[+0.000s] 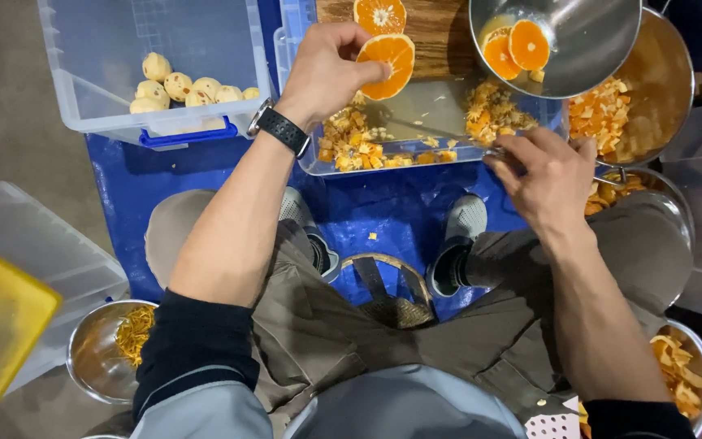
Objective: Slicing oranges in half and extracting the fruit segments into a metal bowl using a knife.
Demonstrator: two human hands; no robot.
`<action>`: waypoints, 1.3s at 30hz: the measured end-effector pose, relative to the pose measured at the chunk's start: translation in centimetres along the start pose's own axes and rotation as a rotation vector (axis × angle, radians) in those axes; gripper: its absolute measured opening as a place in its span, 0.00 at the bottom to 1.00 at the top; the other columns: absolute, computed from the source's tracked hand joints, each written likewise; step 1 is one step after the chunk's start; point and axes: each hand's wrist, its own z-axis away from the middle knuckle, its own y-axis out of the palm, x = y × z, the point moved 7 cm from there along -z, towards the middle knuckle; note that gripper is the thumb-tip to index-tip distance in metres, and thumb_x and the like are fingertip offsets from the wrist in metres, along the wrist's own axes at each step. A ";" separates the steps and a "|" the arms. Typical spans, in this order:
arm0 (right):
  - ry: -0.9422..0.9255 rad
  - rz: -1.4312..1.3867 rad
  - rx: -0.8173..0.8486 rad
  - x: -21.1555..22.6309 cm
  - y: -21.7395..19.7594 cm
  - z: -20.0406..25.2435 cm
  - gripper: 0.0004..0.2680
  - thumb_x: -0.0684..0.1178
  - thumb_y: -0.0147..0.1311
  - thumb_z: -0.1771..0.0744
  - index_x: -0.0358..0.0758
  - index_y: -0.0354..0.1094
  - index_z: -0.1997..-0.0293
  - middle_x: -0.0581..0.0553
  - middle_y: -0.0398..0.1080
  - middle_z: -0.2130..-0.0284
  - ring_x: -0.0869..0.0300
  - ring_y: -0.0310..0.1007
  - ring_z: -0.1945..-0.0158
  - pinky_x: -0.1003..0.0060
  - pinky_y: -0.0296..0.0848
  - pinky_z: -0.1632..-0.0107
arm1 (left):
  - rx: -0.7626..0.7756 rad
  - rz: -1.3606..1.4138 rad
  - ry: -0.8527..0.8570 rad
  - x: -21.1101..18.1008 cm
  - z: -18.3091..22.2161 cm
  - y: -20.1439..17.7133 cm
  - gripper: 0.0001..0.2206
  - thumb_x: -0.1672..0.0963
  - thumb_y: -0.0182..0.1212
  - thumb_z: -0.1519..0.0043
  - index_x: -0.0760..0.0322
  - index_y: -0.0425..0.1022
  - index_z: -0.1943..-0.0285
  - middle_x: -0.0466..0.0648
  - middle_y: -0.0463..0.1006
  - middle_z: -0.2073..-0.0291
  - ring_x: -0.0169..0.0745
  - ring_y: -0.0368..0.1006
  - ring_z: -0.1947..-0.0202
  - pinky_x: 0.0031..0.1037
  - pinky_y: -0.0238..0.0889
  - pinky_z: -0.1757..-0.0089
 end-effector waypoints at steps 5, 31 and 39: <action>0.092 -0.064 -0.001 -1.4 0.6 0.6 0.13 0.64 0.55 0.26 0.49 0.80 0.49 0.47 0.77 0.60 0.55 0.72 0.63 0.55 0.56 0.53 | 0.012 0.175 -0.342 0.6 0.9 -0.4 0.06 0.54 0.67 0.44 0.53 0.72 0.67 0.39 0.77 0.68 0.28 0.70 0.70 0.21 0.61 0.70; 0.549 -0.373 0.382 -0.7 0.8 -1.1 0.07 0.53 0.56 0.30 0.43 0.71 0.52 0.40 0.76 0.65 0.34 0.74 0.60 0.39 0.67 0.63 | -0.065 -0.652 0.305 -5.3 -1.5 -2.3 0.12 0.58 0.75 0.46 0.55 0.75 0.57 0.47 0.80 0.62 0.40 0.76 0.65 0.29 0.73 0.69; 0.396 -0.453 0.151 0.0 -0.8 -1.0 0.13 0.54 0.59 0.30 0.40 0.72 0.42 0.41 0.77 0.55 0.39 0.75 0.54 0.41 0.70 0.61 | 0.151 -0.866 0.304 -4.7 -5.0 1.0 0.15 0.54 0.78 0.48 0.54 0.84 0.53 0.47 0.81 0.57 0.47 0.75 0.68 0.33 0.68 0.75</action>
